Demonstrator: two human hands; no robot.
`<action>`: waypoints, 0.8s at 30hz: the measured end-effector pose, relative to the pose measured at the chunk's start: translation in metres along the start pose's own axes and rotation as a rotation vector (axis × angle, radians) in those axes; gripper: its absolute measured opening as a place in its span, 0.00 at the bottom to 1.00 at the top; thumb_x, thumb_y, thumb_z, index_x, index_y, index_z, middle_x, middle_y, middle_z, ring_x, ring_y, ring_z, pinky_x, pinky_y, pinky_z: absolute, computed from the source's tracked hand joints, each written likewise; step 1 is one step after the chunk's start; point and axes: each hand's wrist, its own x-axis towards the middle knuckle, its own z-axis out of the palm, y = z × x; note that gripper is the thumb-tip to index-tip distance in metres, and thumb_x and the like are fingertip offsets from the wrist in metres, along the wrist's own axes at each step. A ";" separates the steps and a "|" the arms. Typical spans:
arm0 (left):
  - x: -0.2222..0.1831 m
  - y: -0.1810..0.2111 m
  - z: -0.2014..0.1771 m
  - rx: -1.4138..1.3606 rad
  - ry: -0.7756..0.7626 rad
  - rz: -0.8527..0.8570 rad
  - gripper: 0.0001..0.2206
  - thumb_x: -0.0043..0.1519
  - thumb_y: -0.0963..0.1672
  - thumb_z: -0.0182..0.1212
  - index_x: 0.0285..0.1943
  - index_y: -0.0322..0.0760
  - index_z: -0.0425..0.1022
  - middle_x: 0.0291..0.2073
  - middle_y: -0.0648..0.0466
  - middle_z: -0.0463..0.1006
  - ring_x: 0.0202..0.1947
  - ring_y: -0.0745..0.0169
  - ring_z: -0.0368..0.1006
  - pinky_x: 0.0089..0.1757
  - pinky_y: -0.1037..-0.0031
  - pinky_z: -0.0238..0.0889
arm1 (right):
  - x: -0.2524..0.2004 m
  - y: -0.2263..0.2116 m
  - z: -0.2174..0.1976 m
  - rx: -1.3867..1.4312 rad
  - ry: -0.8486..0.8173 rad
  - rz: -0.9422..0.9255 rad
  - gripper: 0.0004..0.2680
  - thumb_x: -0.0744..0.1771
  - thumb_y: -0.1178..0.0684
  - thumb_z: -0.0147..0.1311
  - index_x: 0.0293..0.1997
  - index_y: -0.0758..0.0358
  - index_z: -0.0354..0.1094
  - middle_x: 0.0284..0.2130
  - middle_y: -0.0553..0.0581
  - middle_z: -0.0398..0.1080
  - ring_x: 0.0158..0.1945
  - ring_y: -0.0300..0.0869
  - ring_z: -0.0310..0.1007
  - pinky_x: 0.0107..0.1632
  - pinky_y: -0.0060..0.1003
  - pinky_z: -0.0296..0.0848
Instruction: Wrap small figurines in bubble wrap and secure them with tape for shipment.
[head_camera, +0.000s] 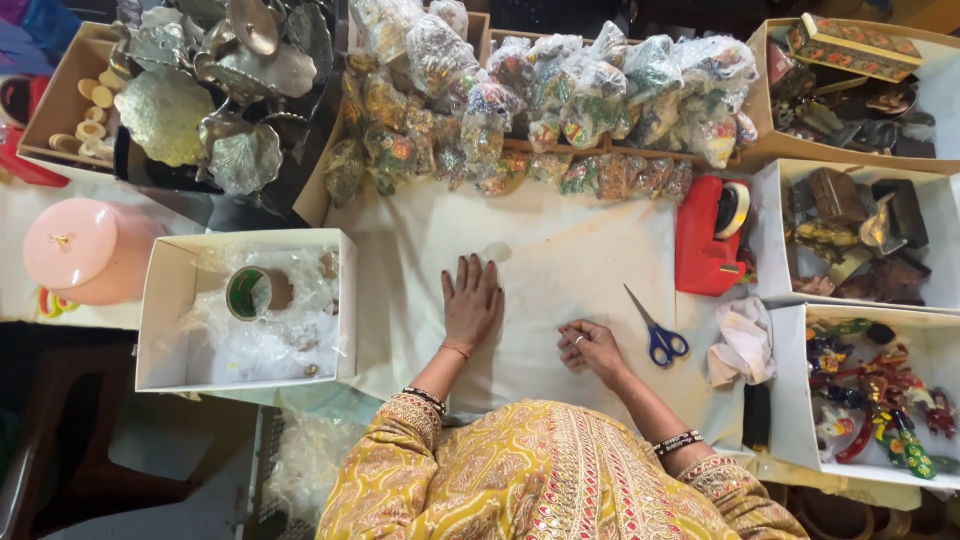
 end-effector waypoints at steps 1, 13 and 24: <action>-0.001 0.000 -0.002 0.001 -0.003 -0.002 0.28 0.65 0.51 0.53 0.75 0.40 0.62 0.73 0.41 0.59 0.75 0.41 0.48 0.67 0.40 0.34 | -0.001 -0.001 0.001 0.001 -0.001 0.003 0.11 0.70 0.50 0.52 0.51 0.67 0.71 0.34 0.57 0.76 0.30 0.41 0.77 0.32 0.35 0.77; -0.001 -0.006 -0.001 -0.041 -0.021 0.049 0.26 0.64 0.50 0.56 0.72 0.43 0.66 0.73 0.42 0.61 0.75 0.41 0.49 0.67 0.40 0.35 | -0.026 -0.001 -0.011 -0.057 0.072 -0.076 0.09 0.69 0.49 0.53 0.50 0.62 0.72 0.35 0.54 0.77 0.32 0.39 0.76 0.35 0.34 0.76; 0.001 -0.006 -0.006 -0.016 -0.022 0.038 0.25 0.63 0.51 0.58 0.69 0.43 0.69 0.71 0.43 0.63 0.74 0.42 0.52 0.66 0.39 0.38 | -0.122 -0.058 -0.117 -1.217 1.090 -0.475 0.22 0.60 0.55 0.63 0.61 0.58 0.70 0.63 0.72 0.64 0.58 0.63 0.63 0.54 0.55 0.69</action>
